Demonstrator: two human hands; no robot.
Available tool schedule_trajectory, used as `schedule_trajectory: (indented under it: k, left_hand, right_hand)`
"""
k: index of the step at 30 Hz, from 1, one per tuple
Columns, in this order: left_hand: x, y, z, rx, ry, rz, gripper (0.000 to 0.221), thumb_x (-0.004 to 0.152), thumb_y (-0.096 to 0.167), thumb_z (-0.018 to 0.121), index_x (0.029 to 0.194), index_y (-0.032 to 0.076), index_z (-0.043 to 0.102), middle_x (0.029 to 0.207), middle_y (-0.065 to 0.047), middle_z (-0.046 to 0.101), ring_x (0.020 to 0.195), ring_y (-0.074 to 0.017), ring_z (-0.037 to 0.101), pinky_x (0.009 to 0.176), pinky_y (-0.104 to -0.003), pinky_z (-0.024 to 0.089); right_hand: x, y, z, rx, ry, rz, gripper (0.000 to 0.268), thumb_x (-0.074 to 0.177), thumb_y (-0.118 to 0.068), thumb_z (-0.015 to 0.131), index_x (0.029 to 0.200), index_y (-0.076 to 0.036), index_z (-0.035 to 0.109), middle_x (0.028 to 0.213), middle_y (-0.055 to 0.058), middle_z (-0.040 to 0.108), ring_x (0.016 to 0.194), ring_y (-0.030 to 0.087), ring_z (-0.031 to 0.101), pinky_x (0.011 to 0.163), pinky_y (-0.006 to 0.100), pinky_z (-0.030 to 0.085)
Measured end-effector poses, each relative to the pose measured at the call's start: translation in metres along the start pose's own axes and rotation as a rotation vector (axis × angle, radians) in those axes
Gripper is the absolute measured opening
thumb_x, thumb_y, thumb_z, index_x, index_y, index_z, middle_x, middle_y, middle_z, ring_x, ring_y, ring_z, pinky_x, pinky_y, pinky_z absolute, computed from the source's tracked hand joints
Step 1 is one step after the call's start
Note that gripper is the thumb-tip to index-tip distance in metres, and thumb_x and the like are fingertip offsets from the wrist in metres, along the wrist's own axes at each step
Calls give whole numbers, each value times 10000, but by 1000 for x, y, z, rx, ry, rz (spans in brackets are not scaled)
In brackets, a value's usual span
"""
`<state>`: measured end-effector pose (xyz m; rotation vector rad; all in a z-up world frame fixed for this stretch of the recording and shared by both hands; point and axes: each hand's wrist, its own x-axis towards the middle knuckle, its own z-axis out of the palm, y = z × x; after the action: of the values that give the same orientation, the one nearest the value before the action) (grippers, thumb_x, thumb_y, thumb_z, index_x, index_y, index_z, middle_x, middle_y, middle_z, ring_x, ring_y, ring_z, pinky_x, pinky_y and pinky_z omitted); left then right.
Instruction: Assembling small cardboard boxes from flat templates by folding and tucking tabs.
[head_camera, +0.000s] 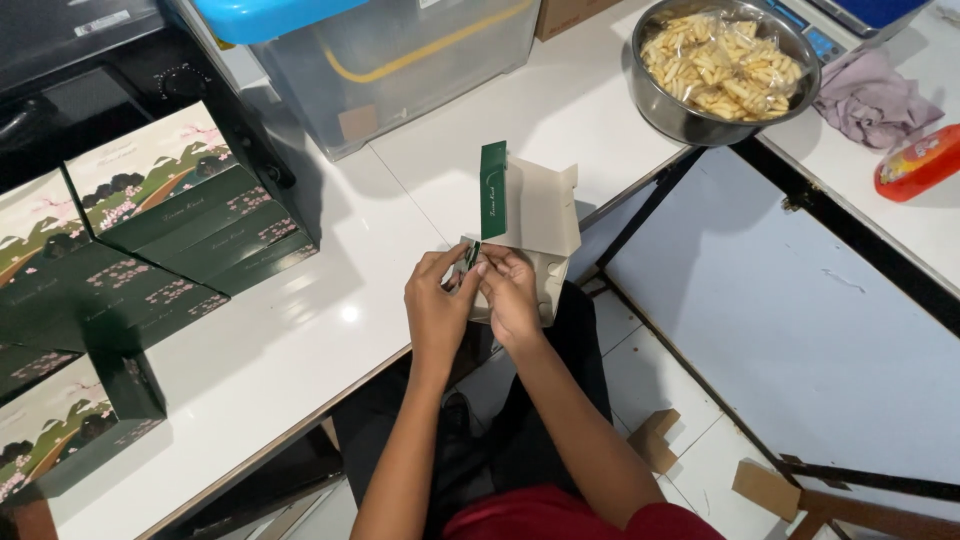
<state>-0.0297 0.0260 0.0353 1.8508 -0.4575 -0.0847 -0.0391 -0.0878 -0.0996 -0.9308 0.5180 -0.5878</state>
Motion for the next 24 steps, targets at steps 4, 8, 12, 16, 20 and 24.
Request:
schedule_trajectory:
  k: [4, 8, 12, 16, 20, 24]
  left_hand:
    - [3, -18, 11, 195, 57, 123, 142, 906, 113, 765, 1007, 13, 773, 767, -105, 658, 785, -205, 637, 674, -338, 616]
    - [1, -16, 14, 363, 65, 282, 60, 909, 48, 725, 945, 17, 763, 728, -70, 627, 757, -197, 632, 647, -305, 583]
    - [9, -16, 13, 467, 91, 315, 42, 898, 60, 708, 927, 32, 719, 743, -60, 596, 753, -216, 643, 635, -328, 577]
    - [17, 5, 0, 384, -2, 171, 154, 906, -4, 651, 1058, -19, 639, 884, -186, 638, 850, -417, 708, 707, -509, 604]
    - [30, -4, -9, 432, -111, 73, 283, 934, -56, 569, 1206, -19, 639, 878, -210, 716, 875, -437, 733, 793, -538, 594]
    - [43, -42, -9, 626, -98, 98, 213, 916, 15, 654, 1110, 73, 718, 831, -153, 762, 795, -387, 761, 726, -507, 617]
  right_hand:
    - [-2, -5, 8, 52, 16, 22, 148, 979, 1, 634, 1123, -18, 659, 955, 13, 633, 912, 104, 649, 792, 220, 578]
    - [-5, -15, 13, -126, 36, -51, 142, 1010, -38, 631, 1138, 10, 670, 955, 72, 705, 909, 122, 659, 780, 250, 578]
    - [-34, -68, 36, -458, -68, -162, 229, 1001, -79, 647, 1205, -5, 716, 1101, 194, 736, 1047, 235, 675, 856, 359, 574]
    - [-58, -100, 44, -788, -426, -179, 605, 907, 96, 520, 1506, 18, 490, 1508, 291, 488, 1429, 405, 412, 1177, 523, 357]
    - [-65, -96, 28, -834, -468, -227, 469, 981, 7, 547, 1443, -56, 601, 1428, 195, 613, 1350, 339, 555, 1127, 477, 428]
    - [-72, -109, 10, -734, -157, -724, 261, 949, -17, 641, 1145, -124, 778, 1080, 84, 786, 1062, 288, 725, 933, 403, 553]
